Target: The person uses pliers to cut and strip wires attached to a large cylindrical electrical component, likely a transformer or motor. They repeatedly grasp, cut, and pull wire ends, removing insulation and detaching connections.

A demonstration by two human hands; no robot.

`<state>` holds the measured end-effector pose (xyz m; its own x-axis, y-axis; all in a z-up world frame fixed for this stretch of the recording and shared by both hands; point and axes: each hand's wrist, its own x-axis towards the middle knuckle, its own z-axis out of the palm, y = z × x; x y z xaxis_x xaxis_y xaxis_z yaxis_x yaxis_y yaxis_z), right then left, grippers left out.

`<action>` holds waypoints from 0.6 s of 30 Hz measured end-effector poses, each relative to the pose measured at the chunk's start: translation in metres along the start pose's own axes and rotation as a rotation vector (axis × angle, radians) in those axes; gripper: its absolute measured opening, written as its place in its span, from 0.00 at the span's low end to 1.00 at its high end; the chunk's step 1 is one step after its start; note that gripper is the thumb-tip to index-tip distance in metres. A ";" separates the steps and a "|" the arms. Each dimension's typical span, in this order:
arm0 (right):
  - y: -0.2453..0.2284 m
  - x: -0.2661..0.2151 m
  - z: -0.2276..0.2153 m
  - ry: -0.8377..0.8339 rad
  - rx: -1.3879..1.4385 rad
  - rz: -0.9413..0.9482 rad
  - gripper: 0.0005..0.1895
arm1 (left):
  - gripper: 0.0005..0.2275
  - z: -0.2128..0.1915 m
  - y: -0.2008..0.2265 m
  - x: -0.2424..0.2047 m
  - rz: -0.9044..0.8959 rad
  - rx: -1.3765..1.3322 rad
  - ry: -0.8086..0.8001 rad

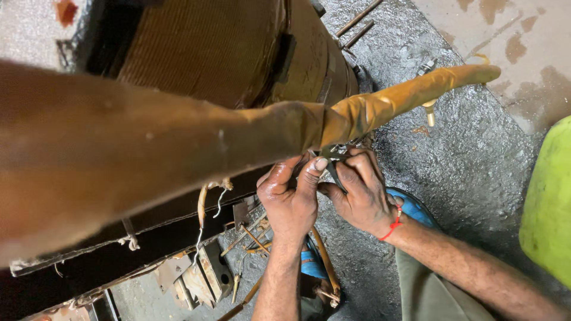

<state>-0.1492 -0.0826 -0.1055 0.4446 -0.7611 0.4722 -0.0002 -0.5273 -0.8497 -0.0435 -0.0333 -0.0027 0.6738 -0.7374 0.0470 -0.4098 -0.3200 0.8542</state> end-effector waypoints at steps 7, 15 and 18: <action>-0.005 0.004 -0.008 0.014 -0.092 -0.019 0.27 | 0.08 -0.001 0.003 -0.001 0.007 -0.002 -0.004; -0.010 0.010 -0.009 -0.006 -0.034 -0.027 0.26 | 0.08 -0.003 0.015 0.003 0.066 0.042 -0.014; -0.015 0.008 -0.014 0.003 -0.037 -0.032 0.26 | 0.09 -0.003 0.017 0.001 0.060 0.081 -0.007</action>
<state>-0.1582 -0.0856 -0.0858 0.4421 -0.7446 0.5001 -0.0188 -0.5651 -0.8248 -0.0479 -0.0373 0.0138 0.6422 -0.7609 0.0931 -0.4983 -0.3221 0.8050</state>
